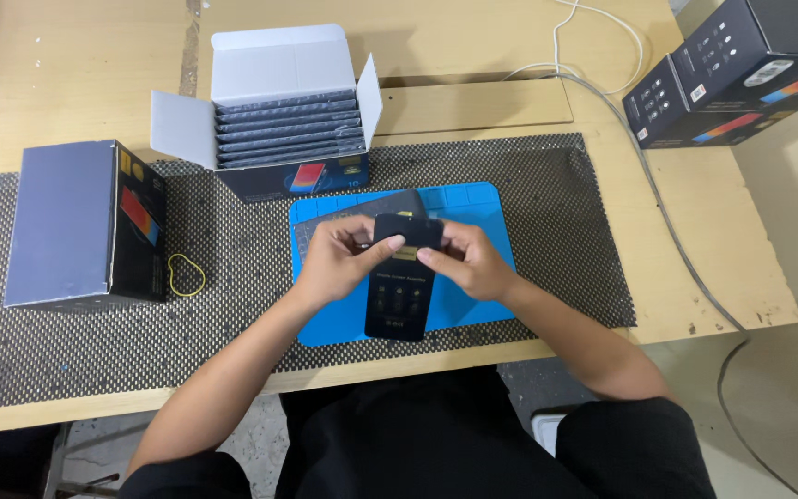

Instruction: The person packs electronic screens into protective sleeves and boxes by hand. The person removes a screen from a protective bag, shows it, places it back, and repeats this with other screens before putting the stack into a box.

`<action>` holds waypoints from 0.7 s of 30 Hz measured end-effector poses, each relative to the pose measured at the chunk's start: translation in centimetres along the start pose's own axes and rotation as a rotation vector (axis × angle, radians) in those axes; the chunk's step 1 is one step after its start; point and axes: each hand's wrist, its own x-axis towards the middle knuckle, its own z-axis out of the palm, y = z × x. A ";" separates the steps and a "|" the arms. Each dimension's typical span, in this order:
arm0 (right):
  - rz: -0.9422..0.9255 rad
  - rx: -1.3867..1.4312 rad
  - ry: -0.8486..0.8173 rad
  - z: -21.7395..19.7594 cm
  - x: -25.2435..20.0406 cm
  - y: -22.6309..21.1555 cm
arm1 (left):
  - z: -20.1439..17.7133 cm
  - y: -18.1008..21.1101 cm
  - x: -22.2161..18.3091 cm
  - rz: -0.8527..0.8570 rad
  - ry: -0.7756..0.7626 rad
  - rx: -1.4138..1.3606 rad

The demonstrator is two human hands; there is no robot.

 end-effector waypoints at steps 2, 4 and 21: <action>0.008 0.031 -0.015 0.4 0.7 -1.6 | -0.3 -0.3 0.1 -0.007 -0.016 -0.009; 0.018 0.063 -0.028 0.4 1.1 -2.1 | -0.6 -0.5 0.1 -0.016 -0.033 -0.019; -0.064 0.425 0.570 -5.8 2.1 2.1 | -0.3 5.8 -0.5 0.320 -0.032 0.729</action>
